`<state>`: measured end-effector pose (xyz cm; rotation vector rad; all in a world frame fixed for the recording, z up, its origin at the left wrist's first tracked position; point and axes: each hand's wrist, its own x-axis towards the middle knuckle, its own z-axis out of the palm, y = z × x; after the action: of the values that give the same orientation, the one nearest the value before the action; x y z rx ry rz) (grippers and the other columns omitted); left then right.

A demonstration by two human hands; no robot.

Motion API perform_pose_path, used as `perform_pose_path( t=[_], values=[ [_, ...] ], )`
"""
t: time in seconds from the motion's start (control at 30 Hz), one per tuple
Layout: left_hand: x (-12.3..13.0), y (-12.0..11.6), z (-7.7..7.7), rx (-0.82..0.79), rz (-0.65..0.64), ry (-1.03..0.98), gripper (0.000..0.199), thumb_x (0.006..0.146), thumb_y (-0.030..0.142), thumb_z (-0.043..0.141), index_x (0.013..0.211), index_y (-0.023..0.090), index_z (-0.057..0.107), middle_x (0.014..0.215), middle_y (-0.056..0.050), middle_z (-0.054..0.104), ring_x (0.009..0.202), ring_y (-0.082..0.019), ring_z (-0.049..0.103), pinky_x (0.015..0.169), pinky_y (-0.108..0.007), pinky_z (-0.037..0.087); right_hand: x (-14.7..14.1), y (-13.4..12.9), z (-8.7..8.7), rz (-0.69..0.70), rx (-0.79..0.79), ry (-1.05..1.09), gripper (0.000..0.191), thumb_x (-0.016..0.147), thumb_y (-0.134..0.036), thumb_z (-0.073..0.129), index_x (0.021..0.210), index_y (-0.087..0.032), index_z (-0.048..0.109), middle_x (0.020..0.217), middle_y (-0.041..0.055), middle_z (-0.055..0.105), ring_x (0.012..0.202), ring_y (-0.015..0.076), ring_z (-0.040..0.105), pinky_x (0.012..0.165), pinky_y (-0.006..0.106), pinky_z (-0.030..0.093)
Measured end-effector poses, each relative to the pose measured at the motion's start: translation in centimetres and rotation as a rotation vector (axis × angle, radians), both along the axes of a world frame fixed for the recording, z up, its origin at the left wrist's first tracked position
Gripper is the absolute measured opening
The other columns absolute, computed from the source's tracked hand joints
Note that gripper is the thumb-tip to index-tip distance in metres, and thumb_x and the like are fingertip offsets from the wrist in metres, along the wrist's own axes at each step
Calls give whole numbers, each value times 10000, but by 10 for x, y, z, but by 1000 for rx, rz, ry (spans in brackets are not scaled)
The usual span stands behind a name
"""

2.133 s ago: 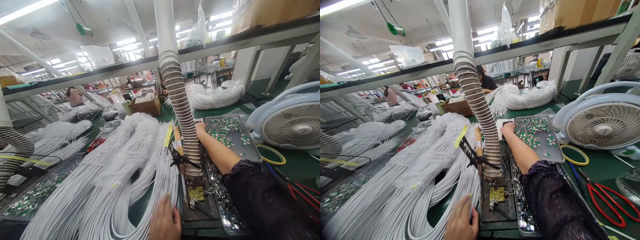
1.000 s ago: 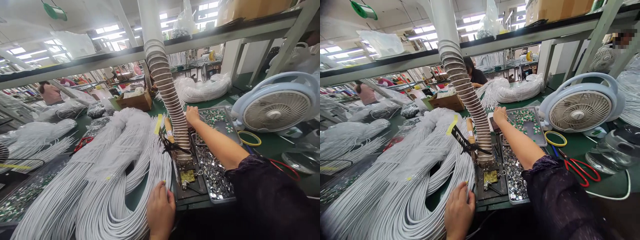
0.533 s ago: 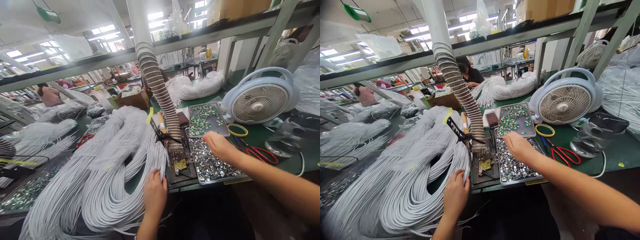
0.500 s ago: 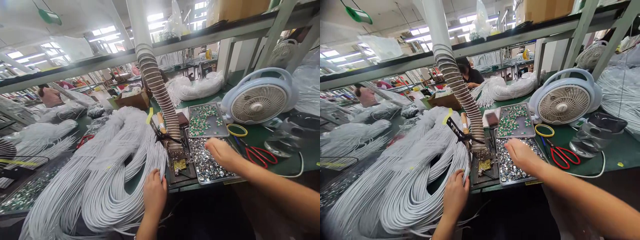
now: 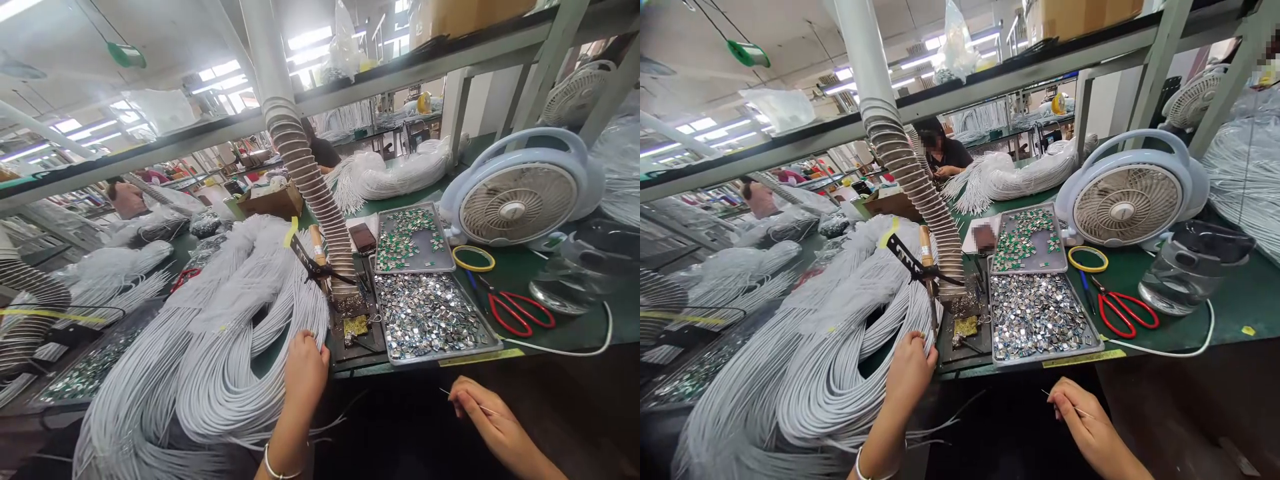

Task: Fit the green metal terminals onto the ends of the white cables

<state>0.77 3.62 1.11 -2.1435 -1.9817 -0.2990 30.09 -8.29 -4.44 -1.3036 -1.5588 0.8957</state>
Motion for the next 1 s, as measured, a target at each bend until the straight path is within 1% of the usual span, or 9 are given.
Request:
perform_pose_path(
  t=[0.13, 0.27, 0.47, 0.67, 0.77, 0.8, 0.87, 0.93, 1.0],
  values=[
    [-1, 3, 4, -50, -12, -29, 202, 772, 155, 469, 836, 72, 642, 990, -194, 636, 932, -300, 596, 802, -384, 480, 6, -3, -5, 0, -11, -18, 357, 930, -386, 358, 678, -209, 537, 621, -9, 516, 565, 108, 523, 543, 199, 437],
    [-1, 4, 5, -70, -10, -91, 200, 763, 168, 457, 809, 95, 637, 966, -186, 636, 934, -301, 601, 820, -386, 472, -1, -1, -6, 1, -32, -15, 352, 932, -382, 355, 687, -211, 541, 626, -11, 517, 579, 108, 523, 561, 203, 437],
    [-3, 5, 9, -34, 35, -308, 180, 733, 209, 440, 725, 138, 605, 945, -189, 628, 938, -316, 594, 859, -422, 454, -16, 3, -4, 20, -33, -28, 355, 931, -390, 359, 674, -207, 521, 634, -12, 515, 581, 104, 513, 567, 205, 431],
    [-6, 4, 24, 68, 155, -681, 144, 691, 289, 466, 576, 207, 497, 918, -139, 616, 933, -281, 577, 883, -411, 429, -13, 2, -3, 21, -36, -65, 349, 927, -383, 365, 693, -208, 557, 627, -9, 526, 571, 105, 534, 559, 204, 448],
    [-10, 1, 31, 129, 234, -892, 136, 679, 307, 482, 587, 208, 500, 898, -99, 608, 955, -264, 552, 889, -401, 409, -15, 2, -2, 24, -20, -69, 353, 918, -394, 380, 690, -209, 576, 605, -6, 532, 551, 111, 542, 531, 205, 453],
    [-11, 0, 32, 134, 259, -971, 126, 674, 312, 497, 610, 205, 511, 871, -83, 607, 926, -252, 554, 865, -391, 416, -17, 2, -1, 26, -16, -69, 353, 915, -398, 385, 689, -209, 580, 600, -5, 535, 545, 113, 544, 525, 205, 455],
    [-13, -2, 33, 109, 293, -1147, 128, 668, 326, 517, 647, 200, 513, 742, -40, 585, 776, -208, 559, 764, -350, 437, -21, 3, 1, 33, -16, -70, 349, 910, -403, 395, 692, -209, 586, 596, -4, 540, 539, 114, 549, 522, 205, 461],
    [-15, -3, 36, 42, 294, -1344, 147, 670, 340, 520, 650, 198, 491, 592, 16, 509, 595, -148, 503, 639, -292, 423, -25, 4, 2, 42, -25, -70, 352, 909, -410, 395, 698, -208, 593, 597, -2, 544, 538, 117, 554, 520, 207, 466],
    [-16, -4, 41, -53, 267, -1545, 162, 669, 342, 527, 644, 190, 477, 529, 47, 443, 503, -103, 425, 555, -250, 384, -29, 5, 3, 55, -36, -72, 363, 909, -420, 390, 700, -208, 598, 602, 2, 547, 541, 121, 560, 520, 212, 470]
  ],
)
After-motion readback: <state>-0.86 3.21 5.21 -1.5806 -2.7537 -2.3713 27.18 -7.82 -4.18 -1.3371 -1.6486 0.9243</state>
